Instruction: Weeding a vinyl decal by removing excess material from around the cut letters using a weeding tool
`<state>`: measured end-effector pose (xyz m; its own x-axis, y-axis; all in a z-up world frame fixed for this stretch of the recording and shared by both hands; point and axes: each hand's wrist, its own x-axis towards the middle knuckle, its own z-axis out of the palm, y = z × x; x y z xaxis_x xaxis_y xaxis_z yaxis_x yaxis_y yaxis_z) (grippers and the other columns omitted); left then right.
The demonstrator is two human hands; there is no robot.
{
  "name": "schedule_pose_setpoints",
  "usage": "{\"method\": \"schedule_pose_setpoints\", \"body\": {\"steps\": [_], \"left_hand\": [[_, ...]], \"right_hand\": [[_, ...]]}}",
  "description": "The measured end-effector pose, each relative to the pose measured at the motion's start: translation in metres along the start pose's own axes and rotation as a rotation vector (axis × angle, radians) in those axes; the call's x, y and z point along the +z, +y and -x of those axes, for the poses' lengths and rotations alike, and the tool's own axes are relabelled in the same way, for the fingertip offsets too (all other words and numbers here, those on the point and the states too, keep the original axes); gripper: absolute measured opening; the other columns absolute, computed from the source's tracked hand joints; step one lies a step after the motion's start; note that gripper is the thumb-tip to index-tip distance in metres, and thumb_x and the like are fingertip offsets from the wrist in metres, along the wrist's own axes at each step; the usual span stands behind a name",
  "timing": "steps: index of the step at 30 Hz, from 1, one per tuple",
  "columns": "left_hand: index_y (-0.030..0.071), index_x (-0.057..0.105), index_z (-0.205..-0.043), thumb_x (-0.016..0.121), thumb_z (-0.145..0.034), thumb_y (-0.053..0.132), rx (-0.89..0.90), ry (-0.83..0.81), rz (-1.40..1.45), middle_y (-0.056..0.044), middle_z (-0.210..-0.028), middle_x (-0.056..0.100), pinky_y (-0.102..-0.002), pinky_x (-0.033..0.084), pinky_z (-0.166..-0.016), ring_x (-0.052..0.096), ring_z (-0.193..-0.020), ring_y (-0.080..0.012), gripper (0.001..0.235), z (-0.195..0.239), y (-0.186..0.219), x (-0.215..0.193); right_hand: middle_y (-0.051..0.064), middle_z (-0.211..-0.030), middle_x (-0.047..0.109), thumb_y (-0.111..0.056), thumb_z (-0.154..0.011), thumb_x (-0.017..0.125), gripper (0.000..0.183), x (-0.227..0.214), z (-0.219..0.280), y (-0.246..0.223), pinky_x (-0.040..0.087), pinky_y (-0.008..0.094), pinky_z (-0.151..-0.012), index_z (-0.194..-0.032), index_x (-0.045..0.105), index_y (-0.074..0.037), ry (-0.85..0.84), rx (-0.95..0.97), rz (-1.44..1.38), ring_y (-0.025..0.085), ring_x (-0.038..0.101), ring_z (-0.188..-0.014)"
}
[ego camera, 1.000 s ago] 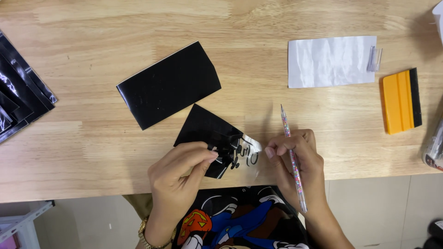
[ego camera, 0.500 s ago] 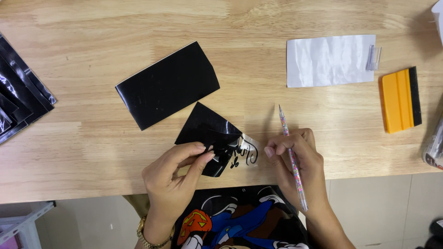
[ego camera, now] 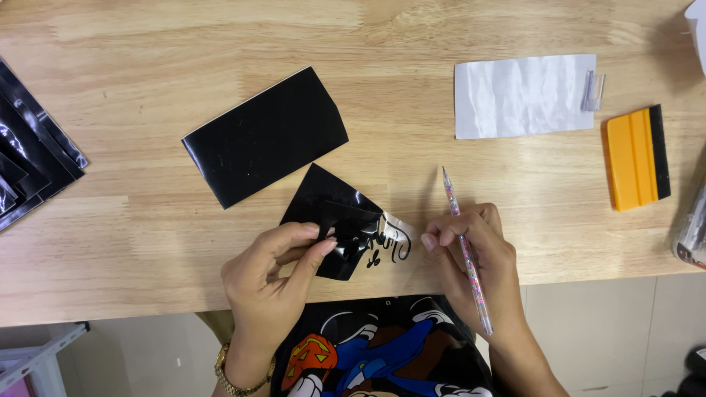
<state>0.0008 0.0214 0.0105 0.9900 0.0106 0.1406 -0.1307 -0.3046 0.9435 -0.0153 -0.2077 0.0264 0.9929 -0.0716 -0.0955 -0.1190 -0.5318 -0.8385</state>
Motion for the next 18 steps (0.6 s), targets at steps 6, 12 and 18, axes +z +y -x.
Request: {"method": "schedule_pose_setpoints", "body": {"steps": [6,12,18], "left_hand": [[-0.002,0.064,-0.107,0.081,-0.083,-0.006,-0.048,0.004,0.076,-0.015,-0.099,0.074,-0.025,0.071,-0.081,0.08,-0.089,-0.0206,0.029,0.0,-0.0017,0.0003],[-0.001,0.063,-0.107,0.081,-0.083,-0.007,-0.063,0.01,0.109,-0.015,-0.1,0.074,-0.025,0.071,-0.081,0.08,-0.09,-0.0201,0.031,-0.0025,0.0007,0.0009],[-0.002,0.064,-0.105,0.079,-0.085,-0.005,-0.072,0.019,0.055,-0.015,-0.099,0.073,-0.024,0.07,-0.077,0.078,-0.087,-0.0187,0.025,-0.0041,0.0044,0.0026]], "right_hand": [[0.0,-0.087,0.07,0.0,-0.093,0.068,0.025,-0.0008,0.0002,0.0009,0.043,0.027,-0.083,-0.084,0.049,-0.012,-0.006,0.013,-0.017,0.017,0.046,-0.092],[0.002,-0.087,0.069,0.002,-0.091,0.069,0.026,-0.0012,-0.0002,0.0004,0.045,0.026,-0.084,-0.084,0.049,-0.012,-0.007,0.02,-0.033,0.016,0.049,-0.095],[0.005,-0.088,0.073,0.004,-0.089,0.071,0.026,-0.0024,-0.0002,0.0002,0.045,0.029,-0.084,-0.09,0.049,-0.011,-0.015,-0.044,0.0,0.017,0.049,-0.092]]}}
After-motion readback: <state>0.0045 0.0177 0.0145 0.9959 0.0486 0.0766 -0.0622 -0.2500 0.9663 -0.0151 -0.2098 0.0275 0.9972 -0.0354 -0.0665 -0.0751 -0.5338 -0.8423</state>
